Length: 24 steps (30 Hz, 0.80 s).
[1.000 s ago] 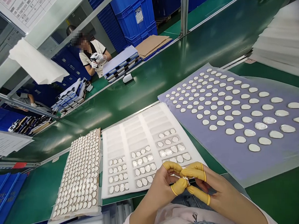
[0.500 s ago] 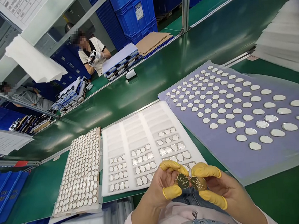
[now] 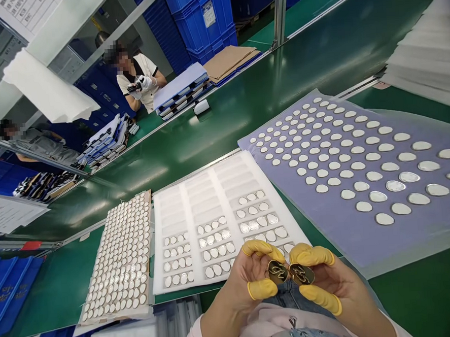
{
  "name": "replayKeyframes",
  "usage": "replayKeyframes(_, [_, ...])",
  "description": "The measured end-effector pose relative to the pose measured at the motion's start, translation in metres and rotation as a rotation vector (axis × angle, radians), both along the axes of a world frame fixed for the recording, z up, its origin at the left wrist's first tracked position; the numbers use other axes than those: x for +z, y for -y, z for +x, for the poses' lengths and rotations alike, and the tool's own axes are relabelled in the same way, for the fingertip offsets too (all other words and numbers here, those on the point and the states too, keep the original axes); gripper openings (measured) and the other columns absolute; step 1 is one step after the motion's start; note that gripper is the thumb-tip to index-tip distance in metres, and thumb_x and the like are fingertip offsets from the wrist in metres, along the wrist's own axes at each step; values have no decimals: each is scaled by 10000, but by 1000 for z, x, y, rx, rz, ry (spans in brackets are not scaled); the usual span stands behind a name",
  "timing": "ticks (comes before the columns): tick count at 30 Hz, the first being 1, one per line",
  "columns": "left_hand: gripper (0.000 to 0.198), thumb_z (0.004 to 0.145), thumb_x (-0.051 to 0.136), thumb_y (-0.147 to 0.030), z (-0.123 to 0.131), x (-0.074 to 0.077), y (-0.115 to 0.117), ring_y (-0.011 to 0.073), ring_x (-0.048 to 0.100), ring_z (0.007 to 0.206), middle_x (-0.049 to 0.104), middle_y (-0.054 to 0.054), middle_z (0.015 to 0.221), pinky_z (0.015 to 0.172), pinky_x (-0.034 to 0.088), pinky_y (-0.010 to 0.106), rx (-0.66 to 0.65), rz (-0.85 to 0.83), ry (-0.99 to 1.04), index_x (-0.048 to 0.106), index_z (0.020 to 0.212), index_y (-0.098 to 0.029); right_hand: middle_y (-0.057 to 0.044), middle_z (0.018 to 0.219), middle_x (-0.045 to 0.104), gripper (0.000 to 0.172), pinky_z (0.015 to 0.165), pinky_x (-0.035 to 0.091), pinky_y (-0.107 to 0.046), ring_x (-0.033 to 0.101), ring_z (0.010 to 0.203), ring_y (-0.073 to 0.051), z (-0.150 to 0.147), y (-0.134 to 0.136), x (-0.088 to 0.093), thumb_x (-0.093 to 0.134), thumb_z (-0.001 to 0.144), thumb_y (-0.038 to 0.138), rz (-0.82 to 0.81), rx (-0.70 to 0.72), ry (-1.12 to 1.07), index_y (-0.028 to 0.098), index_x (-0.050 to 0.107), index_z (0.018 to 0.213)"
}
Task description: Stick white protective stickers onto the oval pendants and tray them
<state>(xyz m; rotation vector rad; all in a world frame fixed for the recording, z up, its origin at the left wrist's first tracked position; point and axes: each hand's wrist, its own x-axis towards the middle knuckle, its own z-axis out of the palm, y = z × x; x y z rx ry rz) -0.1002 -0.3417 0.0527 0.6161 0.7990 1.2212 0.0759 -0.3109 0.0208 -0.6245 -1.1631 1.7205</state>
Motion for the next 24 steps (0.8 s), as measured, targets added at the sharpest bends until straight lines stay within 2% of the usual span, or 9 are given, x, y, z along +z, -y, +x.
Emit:
replayKeyframes(5, [677,460,958,-397,3,2,-3,172,554,867,566,43,971,817,469,342,34,-48,0,573,992,-230,-80,987,706,236,793,631,-358,731,918,-229,-3,0,-7,794,820,357,-5,-79,33,307,679,1020])
replayKeyframes(10, [673,458,961,-378,2,-1,-5,173,551,882,570,43,973,817,467,335,54,-52,-8,576,990,-230,-93,974,699,265,798,636,-368,728,899,-234,-3,-2,-4,747,846,451,58,-111,117,292,666,1042])
replayKeyframes(14, [678,474,957,-386,1,-4,-4,188,575,888,581,47,990,844,485,373,34,-53,-23,568,1008,-233,-136,1219,680,252,908,603,-466,674,1154,-314,2,4,-4,614,944,426,117,-172,175,345,621,1182])
replayKeyframes(16, [674,487,955,-382,1,-5,-4,187,582,893,585,46,997,859,489,376,33,-44,-17,571,1020,-233,-119,1333,652,303,916,600,-481,647,1219,-320,5,8,-7,563,979,333,204,-127,189,394,572,1276])
replayKeyframes(18, [671,499,954,-380,1,-6,-5,191,589,917,587,45,1001,854,491,362,33,-33,-7,577,1035,-234,-107,1366,651,432,903,610,-460,656,1213,-318,6,10,-8,579,960,242,338,-76,249,407,532,1356])
replayKeyframes(22, [675,524,949,-401,-1,-7,-6,202,600,930,603,60,983,787,484,320,16,-22,-63,579,1059,-221,-100,1247,732,631,832,635,-394,731,1068,-305,4,6,-1,647,868,153,604,-57,389,375,505,1441])
replayKeyframes(24, [691,520,949,-427,-2,-10,-6,198,599,914,618,72,1006,776,483,319,25,-21,-110,582,1066,-217,-91,1205,752,643,800,640,-371,746,1014,-292,4,5,4,664,855,157,629,-53,415,376,516,1441])
